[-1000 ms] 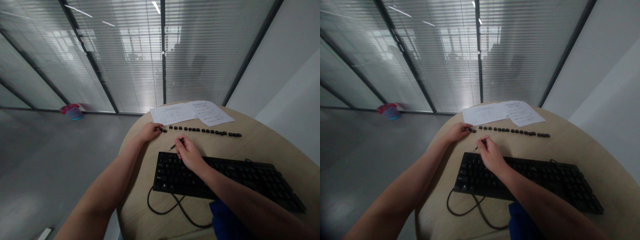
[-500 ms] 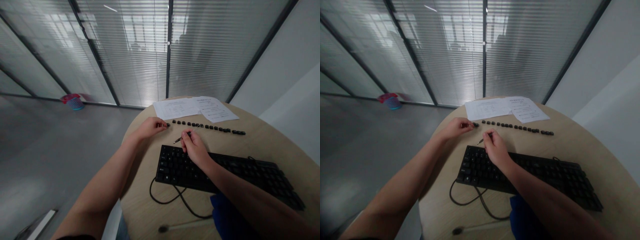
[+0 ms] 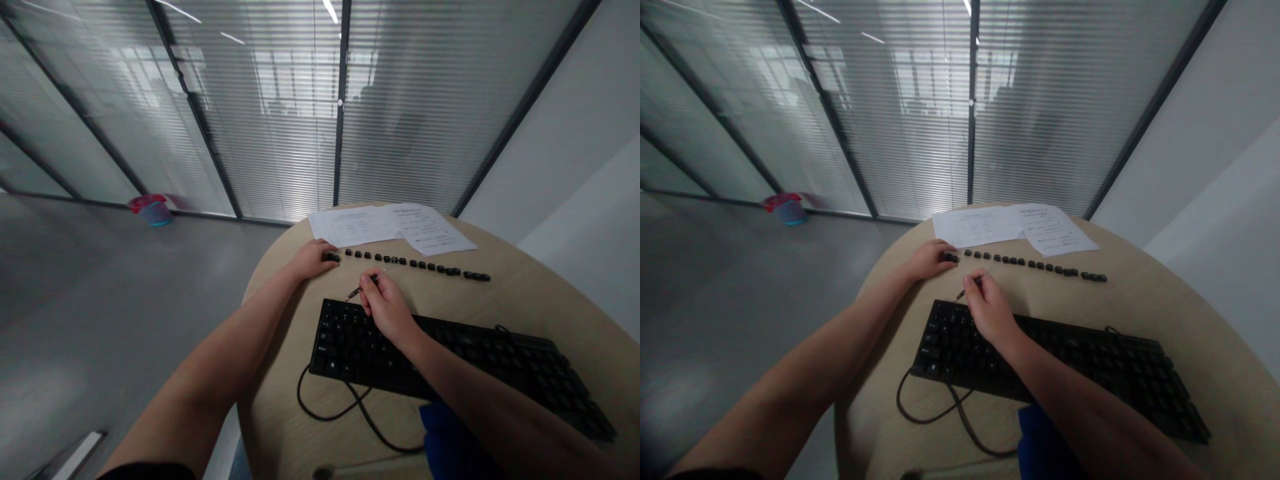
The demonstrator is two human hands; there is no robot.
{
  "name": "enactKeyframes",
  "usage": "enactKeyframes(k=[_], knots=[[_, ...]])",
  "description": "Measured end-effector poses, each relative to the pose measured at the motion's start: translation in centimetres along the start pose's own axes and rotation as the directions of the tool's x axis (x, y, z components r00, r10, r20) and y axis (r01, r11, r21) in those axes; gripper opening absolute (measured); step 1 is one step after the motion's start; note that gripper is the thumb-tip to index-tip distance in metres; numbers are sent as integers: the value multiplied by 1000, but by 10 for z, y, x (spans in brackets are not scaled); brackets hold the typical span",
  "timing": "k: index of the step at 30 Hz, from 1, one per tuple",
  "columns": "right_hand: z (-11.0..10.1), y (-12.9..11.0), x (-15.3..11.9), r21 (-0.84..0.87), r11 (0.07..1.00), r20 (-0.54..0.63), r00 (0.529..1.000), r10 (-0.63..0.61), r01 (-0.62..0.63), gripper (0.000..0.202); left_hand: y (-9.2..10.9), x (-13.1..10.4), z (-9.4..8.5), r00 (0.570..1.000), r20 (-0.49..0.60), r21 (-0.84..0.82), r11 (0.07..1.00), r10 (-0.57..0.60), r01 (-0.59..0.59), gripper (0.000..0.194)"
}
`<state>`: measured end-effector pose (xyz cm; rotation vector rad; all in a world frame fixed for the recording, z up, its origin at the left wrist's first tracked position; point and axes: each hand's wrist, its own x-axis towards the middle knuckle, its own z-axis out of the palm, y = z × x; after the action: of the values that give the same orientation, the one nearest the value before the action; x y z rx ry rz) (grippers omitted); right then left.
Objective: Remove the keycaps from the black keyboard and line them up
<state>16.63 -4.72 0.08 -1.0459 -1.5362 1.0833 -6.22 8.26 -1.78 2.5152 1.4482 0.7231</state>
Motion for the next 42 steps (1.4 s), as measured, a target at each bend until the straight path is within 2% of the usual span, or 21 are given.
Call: enactKeyframes(k=[7,12,16,18,21,22,23,24,26,29,33,38,42], knots=[[0,2,1,-6,1000,20,999,-28,28,37,-4,4,1,999,28,-36,999,41,-40,25],[1,2,2,-3,1000,29,999,-23,23,35,-8,7,2,997,38,-50,997,62,-60,26],[0,2,2,-4,1000,22,999,-23,23,39,-5,6,1,999,22,-49,998,36,-35,36],[-1,2,1,-6,1000,16,1000,-18,18,41,1,1,-5,1000,-18,-79,997,15,-16,40],[-4,2,0,7,1000,32,999,5,-5,41,18,-10,-23,997,-58,-186,981,47,-57,31],[-4,2,0,10,1000,53,998,19,-20,40,25,-15,-30,997,-25,-245,967,69,-73,26],[-5,3,0,3,999,82,996,34,-35,38,32,-20,-38,993,61,-315,946,103,-79,24],[-5,3,0,-14,999,112,993,48,-47,35,39,-25,-45,971,179,-380,922,157,-79,24],[-6,3,-1,-74,996,166,984,68,-57,31,51,-32,-54,890,369,-447,891,266,-81,25],[-8,1,-2,-166,986,212,975,61,-26,28,62,-37,-54,801,511,-482,875,312,-33,25],[-11,-3,-3,-260,965,302,952,48,34,24,62,-35,-41,706,644,-508,855,295,106,23],[-14,-9,-1,-376,916,418,908,36,136,18,59,-33,-31,699,639,-545,830,321,117,20],[-14,-18,-2,-469,850,441,897,-9,239,16,58,-33,-30,708,618,-557,826,342,86,18]])
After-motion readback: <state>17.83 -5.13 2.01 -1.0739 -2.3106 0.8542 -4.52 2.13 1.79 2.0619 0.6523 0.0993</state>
